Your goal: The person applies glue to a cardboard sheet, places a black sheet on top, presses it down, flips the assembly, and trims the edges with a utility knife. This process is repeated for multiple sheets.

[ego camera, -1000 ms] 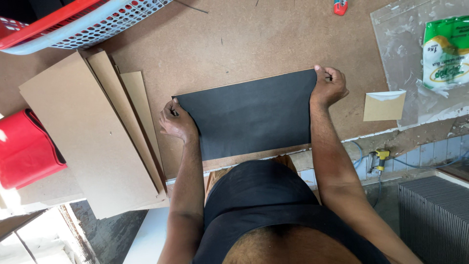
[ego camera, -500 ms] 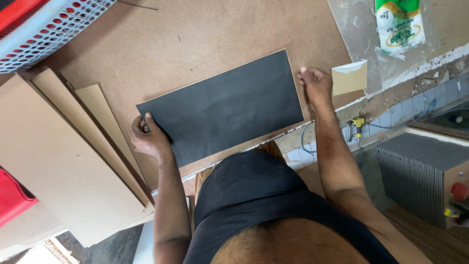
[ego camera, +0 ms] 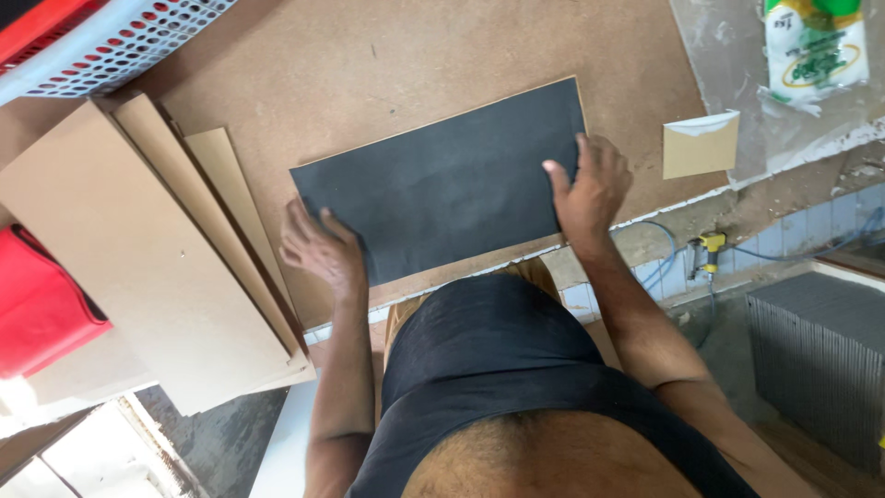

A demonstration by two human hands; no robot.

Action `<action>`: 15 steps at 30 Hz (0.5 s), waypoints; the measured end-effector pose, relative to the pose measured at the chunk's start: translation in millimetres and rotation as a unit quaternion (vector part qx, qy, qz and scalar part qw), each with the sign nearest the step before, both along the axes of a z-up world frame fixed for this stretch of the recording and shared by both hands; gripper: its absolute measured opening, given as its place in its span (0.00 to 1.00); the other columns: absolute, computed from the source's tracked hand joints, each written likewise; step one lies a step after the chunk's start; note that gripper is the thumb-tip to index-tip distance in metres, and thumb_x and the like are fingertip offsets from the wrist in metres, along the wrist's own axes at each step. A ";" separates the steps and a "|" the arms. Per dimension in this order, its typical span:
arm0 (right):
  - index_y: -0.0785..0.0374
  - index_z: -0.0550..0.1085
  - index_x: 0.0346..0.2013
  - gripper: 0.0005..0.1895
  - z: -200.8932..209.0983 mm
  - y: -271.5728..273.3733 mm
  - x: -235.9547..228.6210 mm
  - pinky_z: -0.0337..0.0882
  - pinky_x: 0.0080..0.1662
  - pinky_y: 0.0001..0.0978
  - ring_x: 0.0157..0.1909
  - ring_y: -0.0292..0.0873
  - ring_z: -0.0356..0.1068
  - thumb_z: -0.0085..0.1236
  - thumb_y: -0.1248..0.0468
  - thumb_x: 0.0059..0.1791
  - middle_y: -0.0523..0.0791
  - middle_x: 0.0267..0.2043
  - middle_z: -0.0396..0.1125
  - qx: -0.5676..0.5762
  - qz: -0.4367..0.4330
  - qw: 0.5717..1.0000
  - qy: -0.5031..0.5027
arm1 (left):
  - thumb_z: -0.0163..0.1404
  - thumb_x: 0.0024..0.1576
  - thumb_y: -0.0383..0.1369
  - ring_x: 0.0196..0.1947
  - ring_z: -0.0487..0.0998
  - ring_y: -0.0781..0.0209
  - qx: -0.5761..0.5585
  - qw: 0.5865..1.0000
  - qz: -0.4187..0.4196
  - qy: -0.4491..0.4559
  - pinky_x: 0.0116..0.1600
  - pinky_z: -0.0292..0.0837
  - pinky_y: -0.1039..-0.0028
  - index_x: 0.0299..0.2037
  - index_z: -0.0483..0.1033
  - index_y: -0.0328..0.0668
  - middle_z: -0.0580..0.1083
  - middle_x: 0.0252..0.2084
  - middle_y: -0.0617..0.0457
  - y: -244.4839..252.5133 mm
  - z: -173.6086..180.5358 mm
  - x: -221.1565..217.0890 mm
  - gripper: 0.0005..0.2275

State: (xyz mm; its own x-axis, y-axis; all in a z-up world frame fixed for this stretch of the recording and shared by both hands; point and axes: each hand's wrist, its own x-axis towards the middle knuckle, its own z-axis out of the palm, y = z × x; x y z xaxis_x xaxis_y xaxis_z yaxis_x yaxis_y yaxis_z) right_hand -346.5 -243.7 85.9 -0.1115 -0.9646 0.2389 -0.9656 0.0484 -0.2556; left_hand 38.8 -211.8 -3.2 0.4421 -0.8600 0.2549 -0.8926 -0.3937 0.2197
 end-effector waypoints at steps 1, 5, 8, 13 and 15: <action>0.70 0.66 0.65 0.37 -3.8 -5.4 21.9 0.61 0.64 0.61 0.68 0.60 0.62 0.67 0.48 0.53 0.58 0.66 0.64 0.008 0.085 0.994 -0.065 | 0.42 0.70 0.43 0.71 0.64 0.53 0.041 0.997 -0.058 0.016 0.73 0.53 0.46 0.70 0.64 0.45 0.67 0.71 0.47 -3.8 -1.8 -6.1 0.21; 0.78 0.52 0.73 0.57 -44.5 -20.5 138.5 0.48 0.74 0.61 0.79 0.64 0.43 0.41 0.29 0.52 0.64 0.78 0.42 0.080 0.337 0.933 -0.101 | 0.36 0.70 0.47 0.80 0.47 0.50 0.149 0.960 -0.238 0.014 0.79 0.39 0.52 0.76 0.56 0.37 0.52 0.80 0.44 -13.6 -3.9 -27.3 0.28; 0.76 0.49 0.74 0.61 -72.3 -19.8 200.1 0.43 0.77 0.57 0.81 0.61 0.39 0.20 0.23 0.50 0.62 0.79 0.38 0.121 0.393 0.908 -0.078 | 0.35 0.68 0.50 0.79 0.42 0.51 0.186 0.949 -0.254 0.014 0.79 0.33 0.54 0.76 0.52 0.38 0.47 0.79 0.42 -24.3 -2.0 -34.0 0.31; 0.75 0.47 0.75 0.65 -86.8 -37.0 145.6 0.36 0.77 0.52 0.82 0.59 0.33 0.12 0.21 0.45 0.60 0.80 0.35 0.159 0.307 0.937 0.047 | 0.36 0.68 0.47 0.80 0.42 0.50 0.204 0.946 -0.252 0.021 0.80 0.34 0.53 0.77 0.50 0.34 0.47 0.80 0.43 -26.2 8.8 -35.4 0.31; 0.74 0.42 0.77 0.66 -83.1 -52.3 80.7 0.34 0.77 0.55 0.82 0.61 0.29 0.15 0.18 0.47 0.62 0.80 0.29 0.202 0.191 0.955 0.107 | 0.36 0.68 0.46 0.81 0.42 0.50 0.204 0.947 -0.246 0.041 0.80 0.34 0.53 0.77 0.50 0.33 0.47 0.81 0.44 -24.8 16.9 -35.5 0.31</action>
